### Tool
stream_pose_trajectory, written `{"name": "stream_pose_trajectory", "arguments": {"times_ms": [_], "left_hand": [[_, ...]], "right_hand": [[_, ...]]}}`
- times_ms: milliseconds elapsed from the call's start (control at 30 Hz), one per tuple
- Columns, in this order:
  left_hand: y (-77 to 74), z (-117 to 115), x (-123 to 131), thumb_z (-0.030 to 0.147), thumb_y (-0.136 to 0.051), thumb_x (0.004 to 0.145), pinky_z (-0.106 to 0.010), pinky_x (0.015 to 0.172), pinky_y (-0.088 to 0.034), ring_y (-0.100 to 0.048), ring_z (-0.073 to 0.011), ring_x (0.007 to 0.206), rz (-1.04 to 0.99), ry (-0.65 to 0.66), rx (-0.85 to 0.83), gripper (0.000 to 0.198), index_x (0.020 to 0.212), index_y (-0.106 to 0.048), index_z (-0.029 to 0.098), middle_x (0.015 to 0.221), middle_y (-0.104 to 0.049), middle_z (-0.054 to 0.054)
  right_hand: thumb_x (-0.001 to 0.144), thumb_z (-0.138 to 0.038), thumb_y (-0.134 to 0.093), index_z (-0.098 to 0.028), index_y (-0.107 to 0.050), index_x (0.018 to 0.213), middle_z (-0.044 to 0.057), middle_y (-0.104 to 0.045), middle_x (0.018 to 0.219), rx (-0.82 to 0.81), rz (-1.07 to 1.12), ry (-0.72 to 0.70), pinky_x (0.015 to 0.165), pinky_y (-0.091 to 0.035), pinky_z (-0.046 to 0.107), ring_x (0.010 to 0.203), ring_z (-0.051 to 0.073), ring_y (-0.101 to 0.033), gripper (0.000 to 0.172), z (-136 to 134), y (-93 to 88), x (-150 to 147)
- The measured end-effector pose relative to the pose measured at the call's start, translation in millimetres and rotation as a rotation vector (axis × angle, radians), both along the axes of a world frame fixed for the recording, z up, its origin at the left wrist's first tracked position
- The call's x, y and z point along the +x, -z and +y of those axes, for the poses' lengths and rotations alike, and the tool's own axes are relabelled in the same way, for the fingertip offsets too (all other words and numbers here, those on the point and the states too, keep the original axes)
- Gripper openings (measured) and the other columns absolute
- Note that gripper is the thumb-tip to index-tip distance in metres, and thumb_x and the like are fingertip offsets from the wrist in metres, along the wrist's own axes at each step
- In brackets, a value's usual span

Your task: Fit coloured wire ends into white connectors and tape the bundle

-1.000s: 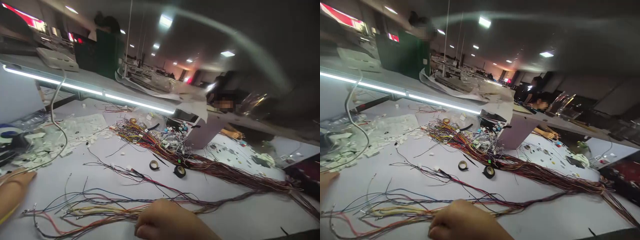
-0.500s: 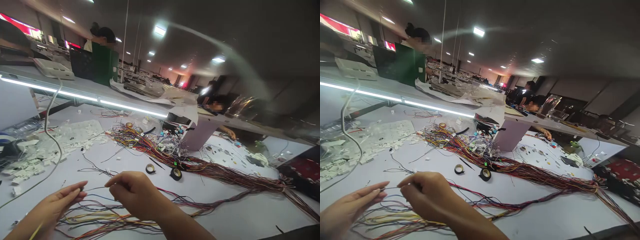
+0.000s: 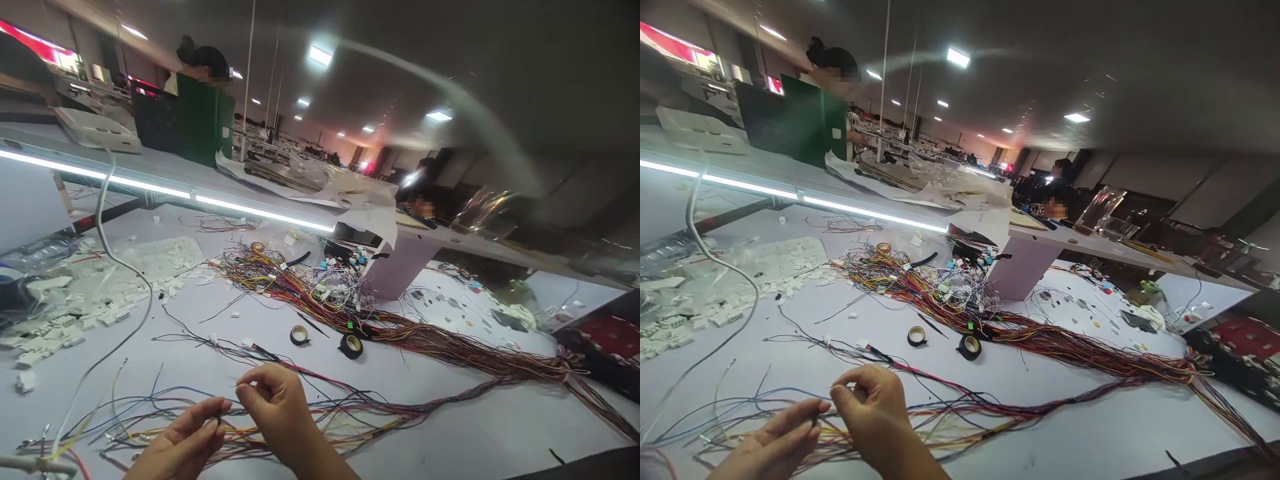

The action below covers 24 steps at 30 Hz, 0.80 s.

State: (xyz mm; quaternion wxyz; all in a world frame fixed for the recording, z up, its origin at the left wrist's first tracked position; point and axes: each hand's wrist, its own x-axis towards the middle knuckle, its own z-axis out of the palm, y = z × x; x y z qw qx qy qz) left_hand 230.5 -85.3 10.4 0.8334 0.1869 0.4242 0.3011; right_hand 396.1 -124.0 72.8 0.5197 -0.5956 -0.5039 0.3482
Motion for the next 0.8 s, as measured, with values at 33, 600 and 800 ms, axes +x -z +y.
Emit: {"name": "stream_pose_trajectory", "arguments": {"times_ms": [33, 600, 800], "left_hand": [[-1.6, -2, 3, 0.013, -0.09, 0.051, -0.024, 0.077, -0.056, -0.069, -0.0186, 0.084, 0.0, -0.025, -0.019, 0.046, 0.093, -0.072, 0.018, 0.094, -0.074, -0.006], [-31.1, -27, 10, 0.02, -0.082, 0.07, -0.023, 0.08, -0.052, -0.068, -0.0128, 0.078, -0.146, -0.072, 0.11, 0.028, 0.095, -0.07, 0.02, 0.084, -0.072, -0.001], [-27.9, -29, 8, 0.02, -0.079, 0.074, -0.022, 0.081, -0.052, -0.068, -0.0128, 0.08, -0.177, -0.07, 0.1, 0.019, 0.091, -0.071, 0.017, 0.086, -0.072, -0.004]], "right_hand": [[0.078, -0.022, -0.063, -0.016, -0.071, 0.076, -0.004, -0.048, 0.061, 0.029, -0.055, 0.019, 0.055, -0.032, 0.022, 0.057, 0.009, -0.041, 0.01, -4, 0.6, 3], [0.087, -0.031, -0.058, -0.02, -0.065, 0.08, -0.002, -0.051, 0.067, 0.023, -0.291, 0.014, 0.059, -0.038, 0.024, 0.061, 0.013, -0.049, 0.015, -37, 14.5, 9], [0.089, -0.031, -0.057, -0.019, -0.062, 0.077, -0.001, -0.054, 0.069, 0.01, -0.283, -0.019, 0.058, -0.039, 0.025, 0.062, 0.012, -0.05, 0.018, -37, 12.4, 4]]}}
